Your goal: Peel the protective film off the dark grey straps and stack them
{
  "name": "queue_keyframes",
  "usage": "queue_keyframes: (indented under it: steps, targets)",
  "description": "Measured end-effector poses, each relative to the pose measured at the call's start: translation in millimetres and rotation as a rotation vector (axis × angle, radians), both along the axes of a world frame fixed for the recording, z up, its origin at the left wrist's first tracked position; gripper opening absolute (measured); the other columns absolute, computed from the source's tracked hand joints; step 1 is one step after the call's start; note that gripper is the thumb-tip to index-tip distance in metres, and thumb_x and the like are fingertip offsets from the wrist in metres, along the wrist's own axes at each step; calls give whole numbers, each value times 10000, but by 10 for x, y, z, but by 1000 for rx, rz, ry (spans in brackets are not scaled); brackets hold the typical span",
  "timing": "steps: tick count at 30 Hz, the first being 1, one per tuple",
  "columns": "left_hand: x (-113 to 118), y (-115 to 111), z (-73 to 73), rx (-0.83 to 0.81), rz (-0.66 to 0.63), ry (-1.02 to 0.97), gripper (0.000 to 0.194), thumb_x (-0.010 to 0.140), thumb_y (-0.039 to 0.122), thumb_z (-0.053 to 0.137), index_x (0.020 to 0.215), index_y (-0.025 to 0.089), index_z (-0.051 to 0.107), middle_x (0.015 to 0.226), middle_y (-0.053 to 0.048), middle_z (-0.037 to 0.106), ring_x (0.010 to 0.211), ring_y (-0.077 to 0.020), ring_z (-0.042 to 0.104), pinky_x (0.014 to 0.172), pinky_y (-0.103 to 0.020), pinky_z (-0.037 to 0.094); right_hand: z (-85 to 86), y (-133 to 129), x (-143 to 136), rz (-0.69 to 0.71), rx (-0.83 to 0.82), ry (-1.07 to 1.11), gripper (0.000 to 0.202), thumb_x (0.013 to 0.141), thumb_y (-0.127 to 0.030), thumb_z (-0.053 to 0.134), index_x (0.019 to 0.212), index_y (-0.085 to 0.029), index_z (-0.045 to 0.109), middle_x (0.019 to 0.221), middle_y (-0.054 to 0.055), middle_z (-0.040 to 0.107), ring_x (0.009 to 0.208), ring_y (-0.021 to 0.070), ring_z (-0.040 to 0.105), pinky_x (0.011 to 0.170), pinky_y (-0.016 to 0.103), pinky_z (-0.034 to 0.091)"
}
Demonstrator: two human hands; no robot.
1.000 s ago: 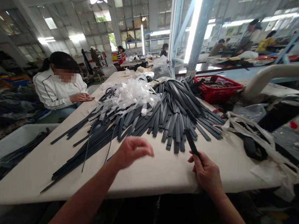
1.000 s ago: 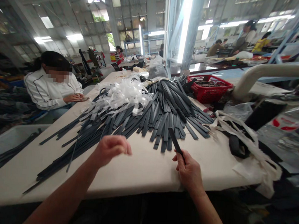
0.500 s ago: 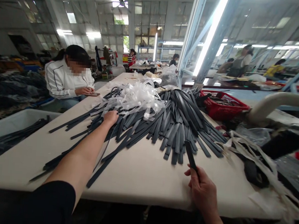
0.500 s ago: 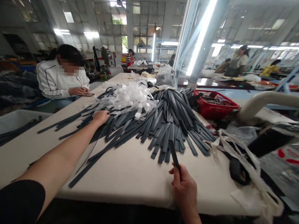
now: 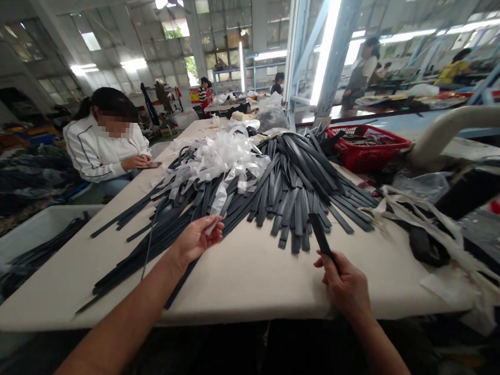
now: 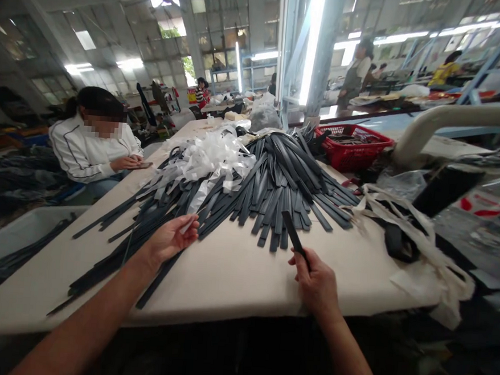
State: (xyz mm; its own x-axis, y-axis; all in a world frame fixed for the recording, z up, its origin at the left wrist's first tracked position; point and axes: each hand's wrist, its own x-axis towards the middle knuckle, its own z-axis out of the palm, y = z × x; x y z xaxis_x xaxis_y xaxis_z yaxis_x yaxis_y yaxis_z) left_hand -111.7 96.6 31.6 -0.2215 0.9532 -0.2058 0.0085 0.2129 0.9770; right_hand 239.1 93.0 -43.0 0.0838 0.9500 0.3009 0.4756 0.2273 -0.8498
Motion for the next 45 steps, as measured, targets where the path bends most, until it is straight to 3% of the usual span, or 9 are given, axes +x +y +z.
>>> queue_keyframes:
  steps: [5,9,12,16,20,23,32,40,45]
  targets:
    - [647,-703,-305,-134,48,-647,108,810,237,709,860,144,730,812,-52,733,634,-109,664,644,-237,568,110,-145,-70,149,-202,297,413,830,-565,605,873,-168,709,764,58,715,480,118,518,487,248,422]
    - [988,-918,-417,-192,-32,-700,238,714,302,821,866,134,747,833,-64,747,649,-125,668,631,-239,552,308,-378,-301,524,-510,504,466,846,-564,622,1030,-152,737,559,-16,601,465,88,484,458,197,345]
    - [1131,-970,-441,-199,-135,-633,347,635,369,876,838,115,756,826,-75,753,665,-127,664,652,-232,533,447,-411,-506,697,-566,485,457,834,-530,635,1064,-149,739,576,-26,594,470,76,507,456,181,352]
    - [1176,-1001,-440,-152,-215,-449,315,683,405,834,854,147,774,839,-63,768,702,-130,660,737,-255,520,541,-272,-673,647,-445,365,372,777,-457,662,943,-136,751,687,-3,656,445,53,495,433,178,393]
    - [1134,-983,-393,-29,-335,-119,262,756,384,758,910,175,790,828,-62,777,746,-157,667,771,-276,504,589,-182,-714,623,-397,296,271,773,-387,669,861,-144,750,613,-29,617,428,53,493,404,164,393]
    - [1120,-931,-349,14,-401,-1,251,775,382,722,913,185,793,824,-65,781,777,-181,686,774,-286,511,628,-190,-725,617,-356,245,212,785,-342,661,827,-156,753,549,-52,570,435,64,507,408,163,419]
    - [1133,-807,-367,41,-425,290,274,813,426,659,917,210,794,835,-47,782,765,-196,694,758,-281,503,604,-207,-669,589,-243,185,204,814,-328,648,830,-152,751,508,-62,544,425,66,515,414,165,387]
    - [1181,-796,-394,-27,-461,306,228,743,415,727,792,205,799,709,-29,750,680,-186,651,664,-269,470,606,-210,-655,571,-220,212,277,820,-399,632,870,-155,752,522,-65,507,441,71,528,421,168,420]
    - [1260,-761,-390,-65,-373,-107,242,673,402,807,682,167,749,717,-39,744,670,-134,649,692,-228,509,623,-295,-468,413,-188,324,345,838,-463,607,950,-167,744,585,-50,565,429,70,511,467,206,478]
